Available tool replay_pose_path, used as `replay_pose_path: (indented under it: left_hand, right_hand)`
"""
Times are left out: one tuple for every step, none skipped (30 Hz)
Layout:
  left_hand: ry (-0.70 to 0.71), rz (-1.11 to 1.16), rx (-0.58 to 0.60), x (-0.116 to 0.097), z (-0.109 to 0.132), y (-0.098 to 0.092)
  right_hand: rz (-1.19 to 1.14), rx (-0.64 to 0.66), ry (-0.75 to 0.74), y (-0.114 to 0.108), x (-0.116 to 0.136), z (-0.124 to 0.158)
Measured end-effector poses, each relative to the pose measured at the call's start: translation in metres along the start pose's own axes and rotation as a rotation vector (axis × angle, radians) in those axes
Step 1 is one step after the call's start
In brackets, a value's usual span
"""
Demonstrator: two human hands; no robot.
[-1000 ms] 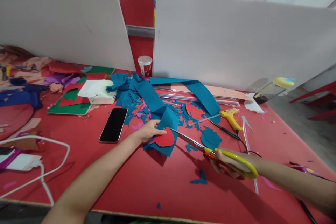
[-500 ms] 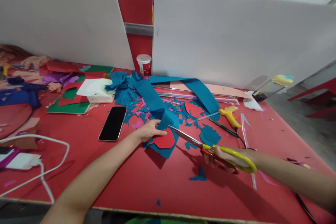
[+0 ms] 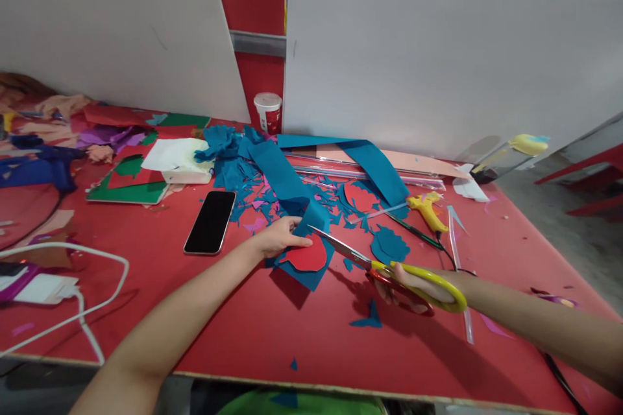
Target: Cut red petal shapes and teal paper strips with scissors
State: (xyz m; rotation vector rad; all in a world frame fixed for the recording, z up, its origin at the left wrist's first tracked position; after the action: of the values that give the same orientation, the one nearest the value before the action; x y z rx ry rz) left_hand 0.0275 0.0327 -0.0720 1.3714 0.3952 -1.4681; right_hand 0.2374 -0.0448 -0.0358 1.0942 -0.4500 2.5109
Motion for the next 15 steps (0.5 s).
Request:
replay_pose_path:
  left_hand:
    - [0.000,-0.002,0.000,0.000,0.000,0.000]
    - [0.001,-0.004,-0.002,0.000,0.000,0.000]
    - [0.001,-0.006,-0.005,0.000,0.000,-0.001]
    - [0.001,-0.008,-0.009,0.000,0.000,-0.001]
    - [0.002,-0.009,-0.011,0.000,0.000,-0.001]
    - [0.001,-0.011,-0.012,0.001,0.000,-0.001]
    - [0.000,-0.013,-0.011,0.001,0.000,-0.001]
    - [-0.003,-0.015,-0.009,0.001,0.000,-0.001]
    - [-0.005,-0.017,-0.006,0.002,0.000,-0.001]
    - [-0.007,-0.019,-0.005,0.002,-0.001,-0.001]
    - [-0.006,-0.020,-0.005,0.002,-0.001,-0.001]
    - [-0.002,-0.022,-0.007,0.002,-0.001,-0.002]
    - [0.002,-0.023,-0.010,0.002,-0.001,-0.002]
    - [0.006,-0.024,-0.013,0.001,0.000,-0.002]
    - [0.009,-0.024,-0.015,0.001,0.000,-0.002]
  right_hand:
    - [-0.001,-0.003,-0.010,0.000,0.001,-0.001]
    - [0.005,-0.009,-0.020,0.000,0.002,-0.001]
    - [0.011,-0.012,-0.023,0.000,0.003,-0.001]
    - [0.011,-0.011,-0.016,0.001,0.003,-0.002]
    - [0.005,-0.006,-0.007,0.001,0.004,-0.002]
    - [-0.003,0.000,-0.003,0.002,0.004,-0.002]
    - [-0.009,0.003,-0.001,0.003,0.005,-0.002]
    - [-0.013,0.004,0.000,0.004,0.007,-0.002]
    - [-0.018,0.004,0.000,0.005,0.008,-0.002]
    - [-0.024,0.001,0.000,0.005,0.009,-0.002]
    - [-0.037,-0.007,0.005,0.006,0.011,-0.002]
    - [-0.054,-0.018,0.015,0.007,0.012,-0.003]
    - [-0.070,-0.033,0.029,0.007,0.013,-0.003]
    - [-0.076,-0.049,0.038,0.007,0.014,-0.003]
    - [-0.079,-0.064,0.045,0.007,0.014,-0.004]
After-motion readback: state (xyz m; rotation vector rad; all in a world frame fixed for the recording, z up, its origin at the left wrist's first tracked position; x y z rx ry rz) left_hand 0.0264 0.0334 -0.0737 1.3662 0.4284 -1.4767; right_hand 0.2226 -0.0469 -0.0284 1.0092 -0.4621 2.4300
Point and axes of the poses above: each hand's wrist, its own z-axis away from the middle knuckle, its own y-axis out of the palm, x = y × z, the point moved 6 cm from there along -z, towards the middle knuckle, and after that the axes turned 6 degrees about z, right-handed, at the moved point
